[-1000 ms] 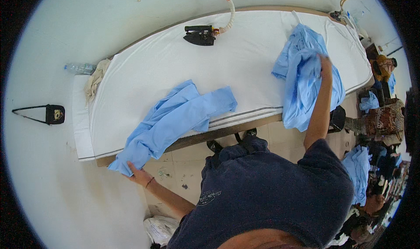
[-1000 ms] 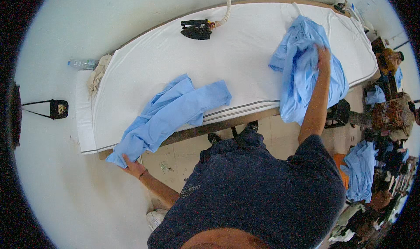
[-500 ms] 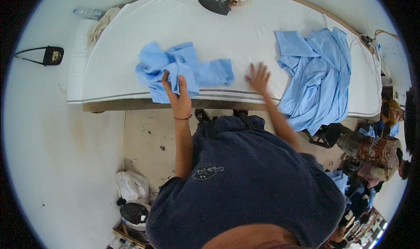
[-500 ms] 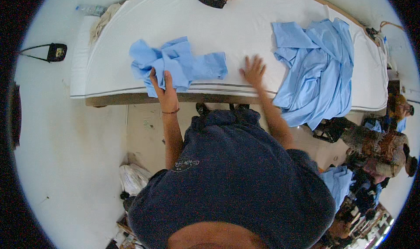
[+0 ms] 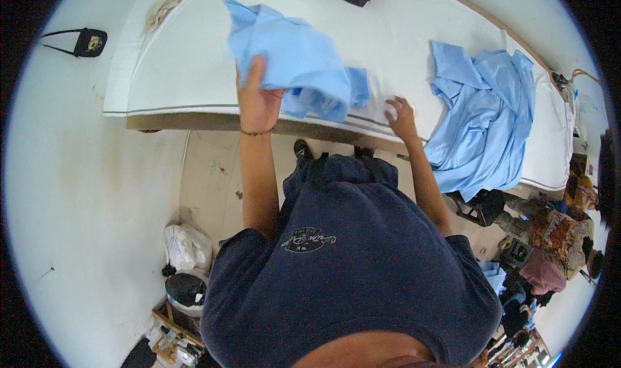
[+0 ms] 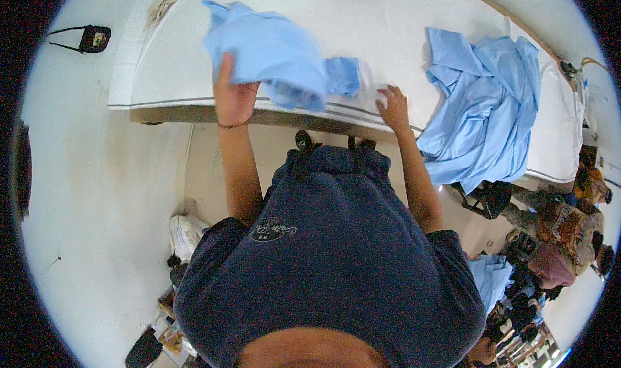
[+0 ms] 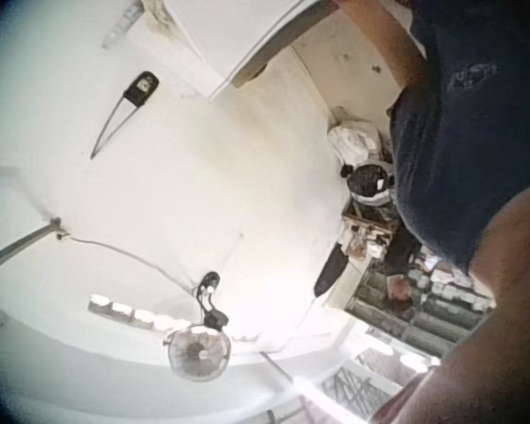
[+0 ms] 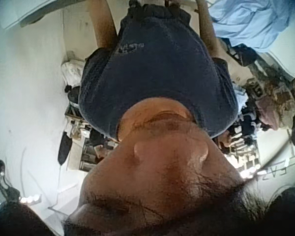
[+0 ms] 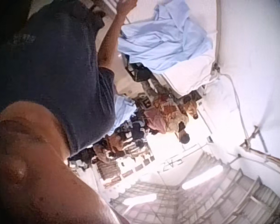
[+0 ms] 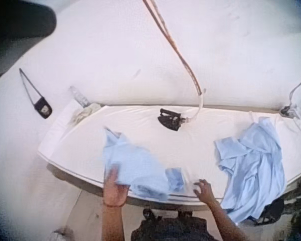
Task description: The person irons a light blue shirt on a white ironing board, smoothing the fabric and using a steam iron to remove wrinkles. They repeatedly adjust the shirt, flip it over, and iron different sections including the sleeves and body.
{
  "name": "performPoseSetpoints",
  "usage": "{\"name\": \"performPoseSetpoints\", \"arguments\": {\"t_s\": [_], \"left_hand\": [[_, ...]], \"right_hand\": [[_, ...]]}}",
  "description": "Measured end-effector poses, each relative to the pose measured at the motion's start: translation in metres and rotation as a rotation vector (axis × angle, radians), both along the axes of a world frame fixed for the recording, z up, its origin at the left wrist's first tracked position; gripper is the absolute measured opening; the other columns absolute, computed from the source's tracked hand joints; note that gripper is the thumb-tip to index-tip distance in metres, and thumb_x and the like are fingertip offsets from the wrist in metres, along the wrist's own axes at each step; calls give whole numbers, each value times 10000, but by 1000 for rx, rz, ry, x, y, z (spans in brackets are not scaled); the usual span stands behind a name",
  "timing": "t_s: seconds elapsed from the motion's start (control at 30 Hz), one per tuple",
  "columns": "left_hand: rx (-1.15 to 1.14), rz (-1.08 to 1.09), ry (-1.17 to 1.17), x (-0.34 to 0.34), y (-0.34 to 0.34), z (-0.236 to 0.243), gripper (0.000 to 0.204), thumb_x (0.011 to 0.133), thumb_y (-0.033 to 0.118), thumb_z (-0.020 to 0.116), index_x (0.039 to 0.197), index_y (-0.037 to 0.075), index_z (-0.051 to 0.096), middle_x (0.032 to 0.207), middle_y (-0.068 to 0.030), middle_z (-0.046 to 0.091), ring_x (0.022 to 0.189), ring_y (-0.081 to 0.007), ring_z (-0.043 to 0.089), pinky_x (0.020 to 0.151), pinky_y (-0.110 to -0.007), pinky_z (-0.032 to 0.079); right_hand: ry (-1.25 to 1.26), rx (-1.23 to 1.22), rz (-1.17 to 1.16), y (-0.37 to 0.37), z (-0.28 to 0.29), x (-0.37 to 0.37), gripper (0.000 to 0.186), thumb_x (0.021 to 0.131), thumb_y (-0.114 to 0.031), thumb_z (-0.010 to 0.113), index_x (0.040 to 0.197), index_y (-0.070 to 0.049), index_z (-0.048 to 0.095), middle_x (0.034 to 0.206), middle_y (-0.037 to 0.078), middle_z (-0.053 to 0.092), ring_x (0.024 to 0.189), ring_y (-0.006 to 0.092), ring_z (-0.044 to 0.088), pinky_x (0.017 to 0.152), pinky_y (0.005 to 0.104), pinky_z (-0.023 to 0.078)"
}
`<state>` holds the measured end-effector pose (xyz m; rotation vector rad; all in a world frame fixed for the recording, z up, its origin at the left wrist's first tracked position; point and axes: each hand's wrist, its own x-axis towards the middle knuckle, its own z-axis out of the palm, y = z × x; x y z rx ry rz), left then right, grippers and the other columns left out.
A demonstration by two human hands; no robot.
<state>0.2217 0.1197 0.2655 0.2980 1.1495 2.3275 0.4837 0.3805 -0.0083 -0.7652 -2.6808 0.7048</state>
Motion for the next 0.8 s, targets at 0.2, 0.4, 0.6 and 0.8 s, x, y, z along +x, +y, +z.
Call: {"name": "performPoseSetpoints", "arguments": {"t_s": [0.2, 0.4, 0.6, 0.8], "left_hand": [[-672, 167, 204, -1, -48, -135, 617, 931, 143, 708, 1441, 33, 378, 1135, -160, 597, 965, -229, 660, 721, -308, 593], [-916, 60, 434, -4, -77, -190, 415, 899, 188, 743, 1247, 18, 595, 1135, -151, 608, 944, -230, 616, 782, -356, 539], [-1030, 271, 839, 21, -70, -180, 299, 821, 214, 795, 1026, 34, 672, 1285, -172, 553, 1150, -314, 531, 970, -450, 451], [-1073, 208, 1041, 47, -77, -165, 308, 773, 160, 799, 1009, 24, 655, 1231, -176, 600, 1142, -354, 567, 964, -451, 461]], "right_hand": [[220, -169, 67, -54, 83, -51, 228, 941, -68, 614, 1165, -32, 642, 1151, 190, 658, 1106, 372, 619, 953, 430, 487], [299, -257, 273, -109, 143, -112, 234, 978, -67, 572, 1203, -53, 637, 1238, 157, 633, 1164, 363, 597, 983, 419, 483], [356, 24, 391, -102, 133, -196, 269, 971, -131, 576, 1234, -117, 626, 1307, 120, 615, 1208, 353, 569, 994, 452, 496], [38, 4, 401, -94, 92, -181, 229, 923, -169, 650, 1147, -123, 661, 1182, 116, 677, 1141, 348, 598, 956, 472, 489]]}}
